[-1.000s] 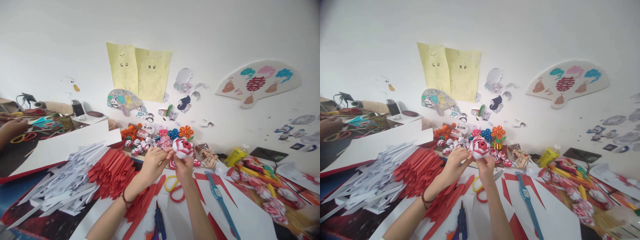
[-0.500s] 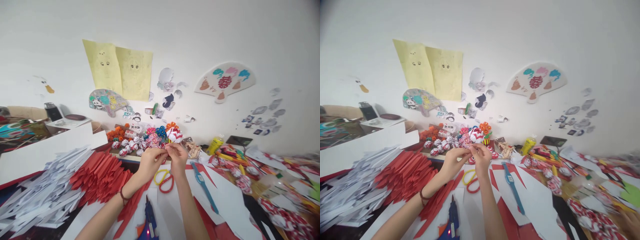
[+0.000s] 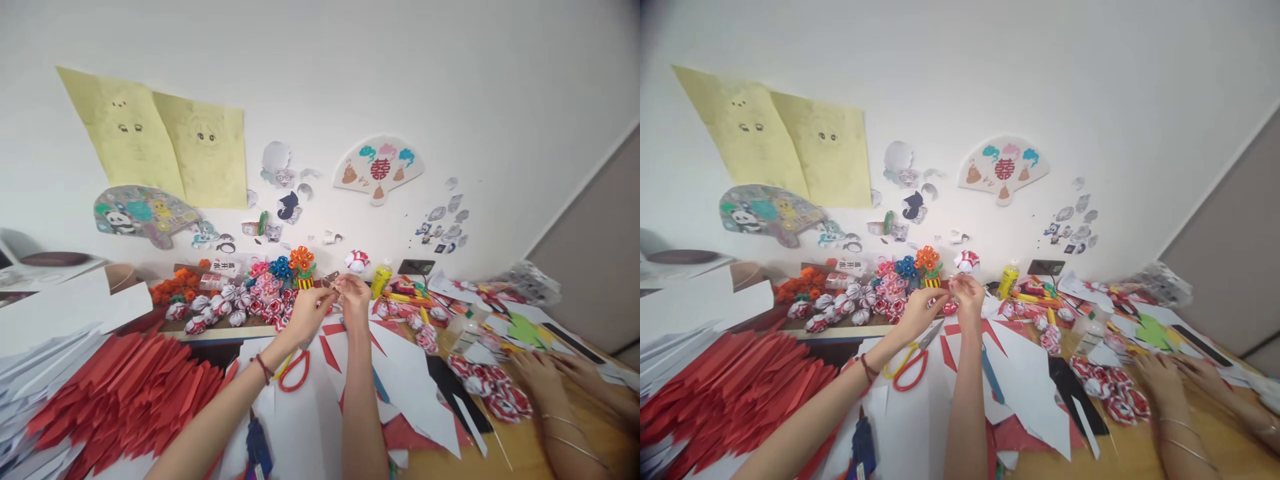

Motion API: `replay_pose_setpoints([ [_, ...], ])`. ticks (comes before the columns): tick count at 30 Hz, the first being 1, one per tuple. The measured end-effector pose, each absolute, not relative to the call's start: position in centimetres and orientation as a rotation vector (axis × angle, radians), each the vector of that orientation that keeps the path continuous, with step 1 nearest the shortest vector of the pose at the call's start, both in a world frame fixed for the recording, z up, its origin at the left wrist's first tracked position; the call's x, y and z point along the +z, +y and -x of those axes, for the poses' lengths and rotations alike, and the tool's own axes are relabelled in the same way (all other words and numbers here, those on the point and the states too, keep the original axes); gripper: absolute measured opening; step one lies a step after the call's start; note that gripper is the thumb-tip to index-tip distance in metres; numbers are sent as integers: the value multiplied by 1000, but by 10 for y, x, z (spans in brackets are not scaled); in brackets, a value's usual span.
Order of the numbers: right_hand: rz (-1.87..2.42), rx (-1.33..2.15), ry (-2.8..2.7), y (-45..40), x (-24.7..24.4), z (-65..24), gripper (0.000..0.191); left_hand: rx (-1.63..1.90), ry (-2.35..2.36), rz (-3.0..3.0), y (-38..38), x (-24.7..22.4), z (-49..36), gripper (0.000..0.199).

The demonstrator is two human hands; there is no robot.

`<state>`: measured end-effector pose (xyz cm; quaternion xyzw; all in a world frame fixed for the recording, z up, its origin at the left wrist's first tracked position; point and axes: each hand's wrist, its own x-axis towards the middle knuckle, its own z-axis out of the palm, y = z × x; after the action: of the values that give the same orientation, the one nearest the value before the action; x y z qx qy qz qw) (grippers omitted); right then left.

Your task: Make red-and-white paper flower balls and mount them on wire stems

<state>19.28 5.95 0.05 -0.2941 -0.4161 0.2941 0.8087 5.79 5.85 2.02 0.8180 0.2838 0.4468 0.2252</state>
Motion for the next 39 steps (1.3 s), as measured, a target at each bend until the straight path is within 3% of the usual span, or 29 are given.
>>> replay_pose_setpoints([
  [39, 730, 722, -1064, 66, -18, -202, 14, 1070, 757, -2298, 80, 17, -40, 17],
])
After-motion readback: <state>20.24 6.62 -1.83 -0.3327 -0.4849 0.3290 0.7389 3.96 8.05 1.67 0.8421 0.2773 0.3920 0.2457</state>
